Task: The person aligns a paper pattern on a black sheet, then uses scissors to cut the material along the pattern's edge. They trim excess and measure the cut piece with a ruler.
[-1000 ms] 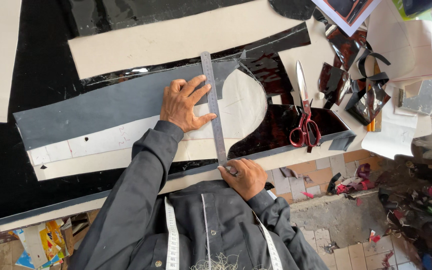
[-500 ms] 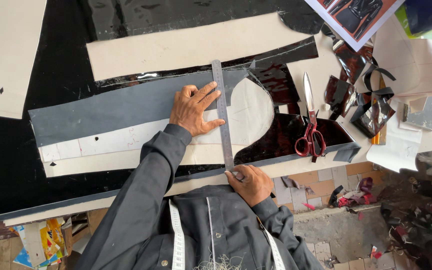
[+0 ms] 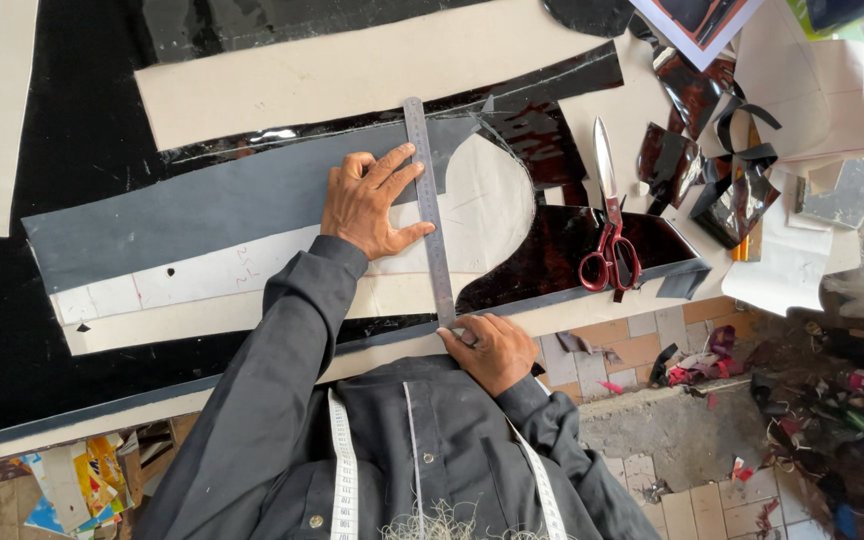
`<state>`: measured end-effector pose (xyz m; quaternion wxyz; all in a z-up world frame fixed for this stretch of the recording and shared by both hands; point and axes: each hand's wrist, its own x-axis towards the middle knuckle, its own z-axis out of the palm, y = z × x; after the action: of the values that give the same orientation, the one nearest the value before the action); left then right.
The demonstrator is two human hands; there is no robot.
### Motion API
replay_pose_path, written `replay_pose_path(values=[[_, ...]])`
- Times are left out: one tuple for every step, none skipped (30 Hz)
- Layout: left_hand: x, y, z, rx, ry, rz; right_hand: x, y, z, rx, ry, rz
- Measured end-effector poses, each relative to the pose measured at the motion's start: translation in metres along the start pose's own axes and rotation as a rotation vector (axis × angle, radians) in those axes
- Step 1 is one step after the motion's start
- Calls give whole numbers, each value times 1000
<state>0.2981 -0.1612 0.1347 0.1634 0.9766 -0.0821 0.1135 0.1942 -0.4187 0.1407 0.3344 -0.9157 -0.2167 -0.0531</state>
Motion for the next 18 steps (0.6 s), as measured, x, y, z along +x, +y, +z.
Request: replay_pose_path(values=[[0,0,0,1,1,1,0,0,0,0,-3,6],[0,0,-1,-2,3,5,0,-1,-1,6,-10,7],[0,0,-1,-4,5,8,0,-1,-1,11,-18,8],[0,0,-1,-7,8,11,0,-2,-2,16,-25,9],[-1,0,-1,-7,6,10,0,-2,-3,8,-27,2],[-1,0,-1,-6,3,8,0,-3,-3,-1,-29,-5],[-1,0,-1,-6,2,7,1,-3,-4,-10,-31,-14],[0,0,-1,-7,5,10,2,-3,-4,-14,-34,-6],[-1,0,-1,-7,7,12,2,-3,-4,-16,-37,1],[-1,0,-1,-7,9,14,2,-4,-4,-19,-41,8],[-1,0,-1,-6,9,14,2,-4,-4,-15,-33,4],[-1,0,-1,-5,8,15,2,-4,-4,-11,-25,-1],[-1,0,-1,-3,9,14,2,-4,-4,-5,-18,-8],[-1,-1,-1,-3,6,10,1,-4,-4,2,-23,-3],[-1,-1,0,-3,3,6,1,-3,-5,8,-28,1],[-1,-1,0,-3,1,1,1,-3,-5,14,-33,5],[-1,0,1,-1,1,1,0,-2,-5,14,-27,1],[-1,0,1,1,1,0,0,-2,-5,15,-21,-3]])
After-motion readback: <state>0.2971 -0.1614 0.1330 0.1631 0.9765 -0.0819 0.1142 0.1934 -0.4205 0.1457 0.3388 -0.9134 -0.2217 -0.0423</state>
